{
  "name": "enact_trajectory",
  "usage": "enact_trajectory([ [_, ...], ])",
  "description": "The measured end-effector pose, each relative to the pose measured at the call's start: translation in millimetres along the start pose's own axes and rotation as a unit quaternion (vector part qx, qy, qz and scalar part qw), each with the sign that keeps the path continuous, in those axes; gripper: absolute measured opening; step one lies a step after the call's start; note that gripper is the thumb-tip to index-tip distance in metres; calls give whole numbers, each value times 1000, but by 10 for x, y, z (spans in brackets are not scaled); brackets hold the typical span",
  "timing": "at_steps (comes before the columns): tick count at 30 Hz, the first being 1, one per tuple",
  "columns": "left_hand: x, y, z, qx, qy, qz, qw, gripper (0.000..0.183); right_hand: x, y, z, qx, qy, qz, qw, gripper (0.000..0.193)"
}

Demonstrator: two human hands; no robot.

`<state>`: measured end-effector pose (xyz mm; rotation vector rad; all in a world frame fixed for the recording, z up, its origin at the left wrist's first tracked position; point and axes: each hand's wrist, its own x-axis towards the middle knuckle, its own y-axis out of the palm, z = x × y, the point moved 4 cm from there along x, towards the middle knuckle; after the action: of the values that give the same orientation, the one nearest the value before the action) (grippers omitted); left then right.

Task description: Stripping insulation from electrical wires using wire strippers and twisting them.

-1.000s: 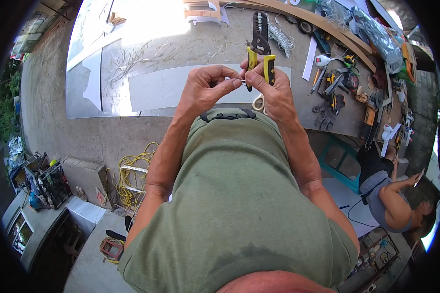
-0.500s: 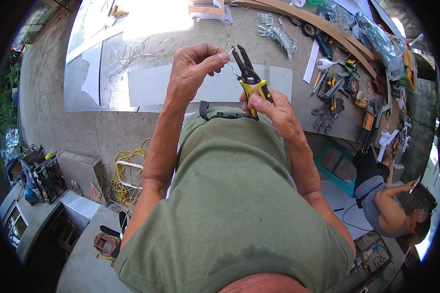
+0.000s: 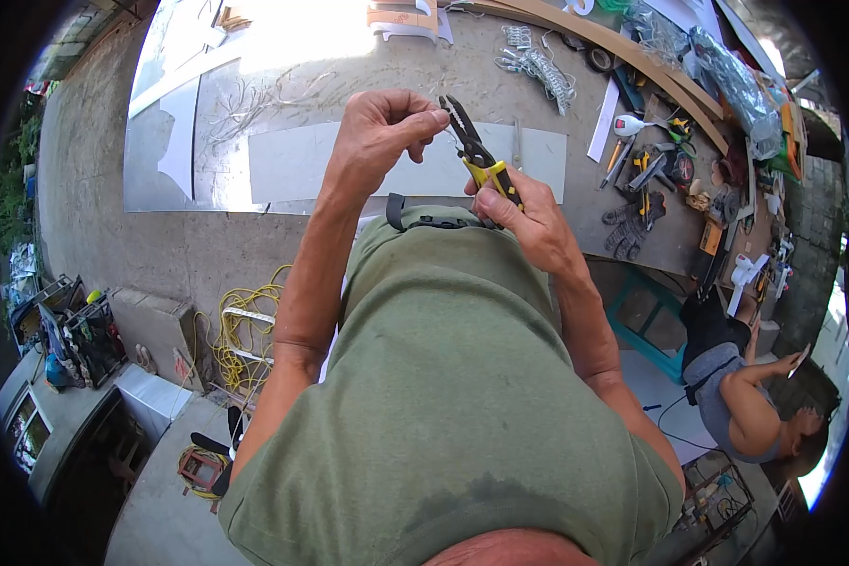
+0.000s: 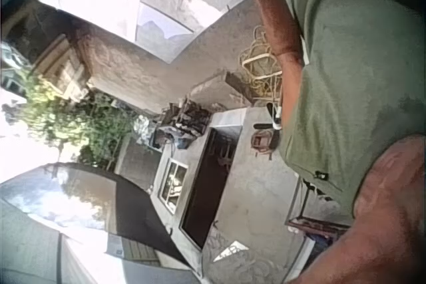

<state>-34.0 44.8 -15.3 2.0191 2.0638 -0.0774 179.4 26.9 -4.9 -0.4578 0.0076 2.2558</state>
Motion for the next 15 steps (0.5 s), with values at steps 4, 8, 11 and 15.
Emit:
enact_trajectory([
  [4, -4, -14, 37, 0, 4, -1, 1000, 16, -11, 27, 68, -26, -40, -34, 998, 36],
  [8, -10, -23, 47, -11, 2, -6, 1000, 16, 1, 29, 81, -77, -85, -45, 992, 33],
  [11, -5, -29, 58, -15, 0, -6, 1000, 15, 7, 24, 89, -92, -86, -44, 991, 32],
  [15, -9, -30, 60, -13, -2, -6, 1000, 16, 12, 36, 76, -117, -98, -53, 987, 30],
])
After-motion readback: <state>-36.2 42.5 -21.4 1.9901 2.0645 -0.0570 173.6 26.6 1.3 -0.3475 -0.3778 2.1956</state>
